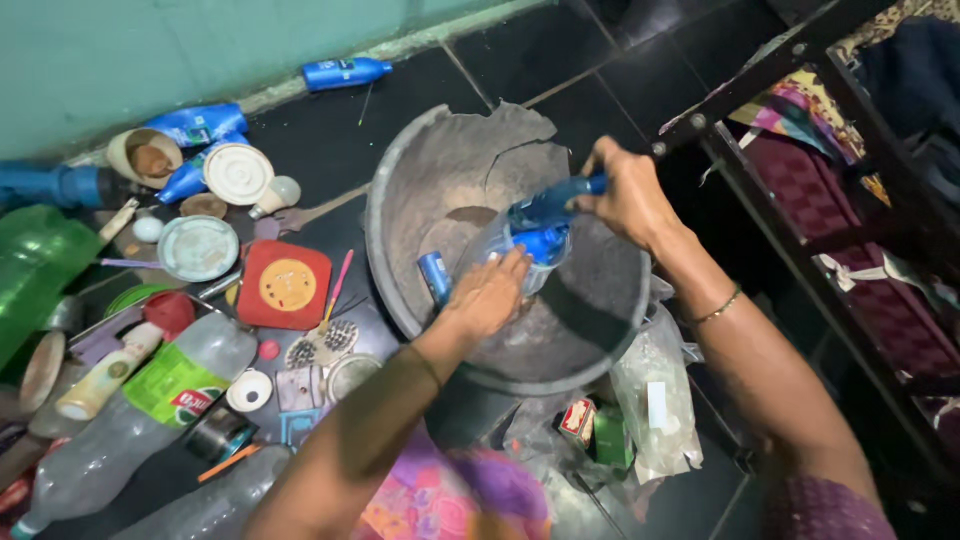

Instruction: The person sorts various plastic bottles and containers from a pile on the floor, picking them up and placing them into a large grey basin. The person handles blue, green, and clear plastic bottles, as well as a plastic cup and a small container.

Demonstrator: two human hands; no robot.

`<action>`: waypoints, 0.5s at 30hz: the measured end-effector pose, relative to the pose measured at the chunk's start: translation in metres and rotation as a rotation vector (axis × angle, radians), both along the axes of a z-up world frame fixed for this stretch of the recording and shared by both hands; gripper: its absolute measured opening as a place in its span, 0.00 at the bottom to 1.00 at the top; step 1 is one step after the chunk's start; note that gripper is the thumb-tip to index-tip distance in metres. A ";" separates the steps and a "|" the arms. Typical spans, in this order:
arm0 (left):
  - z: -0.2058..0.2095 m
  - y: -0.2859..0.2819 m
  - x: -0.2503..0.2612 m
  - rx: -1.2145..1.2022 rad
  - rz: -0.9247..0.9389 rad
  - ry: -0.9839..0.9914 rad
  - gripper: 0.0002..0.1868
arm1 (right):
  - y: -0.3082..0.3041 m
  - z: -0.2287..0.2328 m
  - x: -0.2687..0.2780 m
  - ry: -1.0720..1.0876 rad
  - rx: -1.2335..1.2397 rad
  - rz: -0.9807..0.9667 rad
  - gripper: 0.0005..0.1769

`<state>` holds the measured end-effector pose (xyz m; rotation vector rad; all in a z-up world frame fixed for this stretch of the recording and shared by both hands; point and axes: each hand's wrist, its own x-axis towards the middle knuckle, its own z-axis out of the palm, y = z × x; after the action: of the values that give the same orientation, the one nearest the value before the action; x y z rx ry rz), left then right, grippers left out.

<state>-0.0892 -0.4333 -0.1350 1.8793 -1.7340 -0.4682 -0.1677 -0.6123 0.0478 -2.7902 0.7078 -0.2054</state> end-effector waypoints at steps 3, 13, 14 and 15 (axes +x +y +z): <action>-0.030 -0.022 0.001 0.111 -0.025 -0.130 0.32 | -0.002 0.007 -0.002 0.119 0.026 0.041 0.23; -0.021 -0.014 0.003 0.075 -0.059 -0.138 0.34 | -0.011 0.022 0.017 0.645 -0.128 0.197 0.29; -0.021 -0.014 0.000 0.049 -0.052 -0.150 0.34 | -0.011 0.022 0.021 0.656 -0.148 0.225 0.30; -0.023 -0.015 -0.002 0.021 -0.046 -0.164 0.34 | -0.012 0.022 0.025 0.665 -0.170 0.251 0.31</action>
<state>-0.0913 -0.4481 -0.1580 1.9430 -1.8883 -0.3589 -0.1432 -0.6240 0.0693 -3.0743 0.4656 0.7737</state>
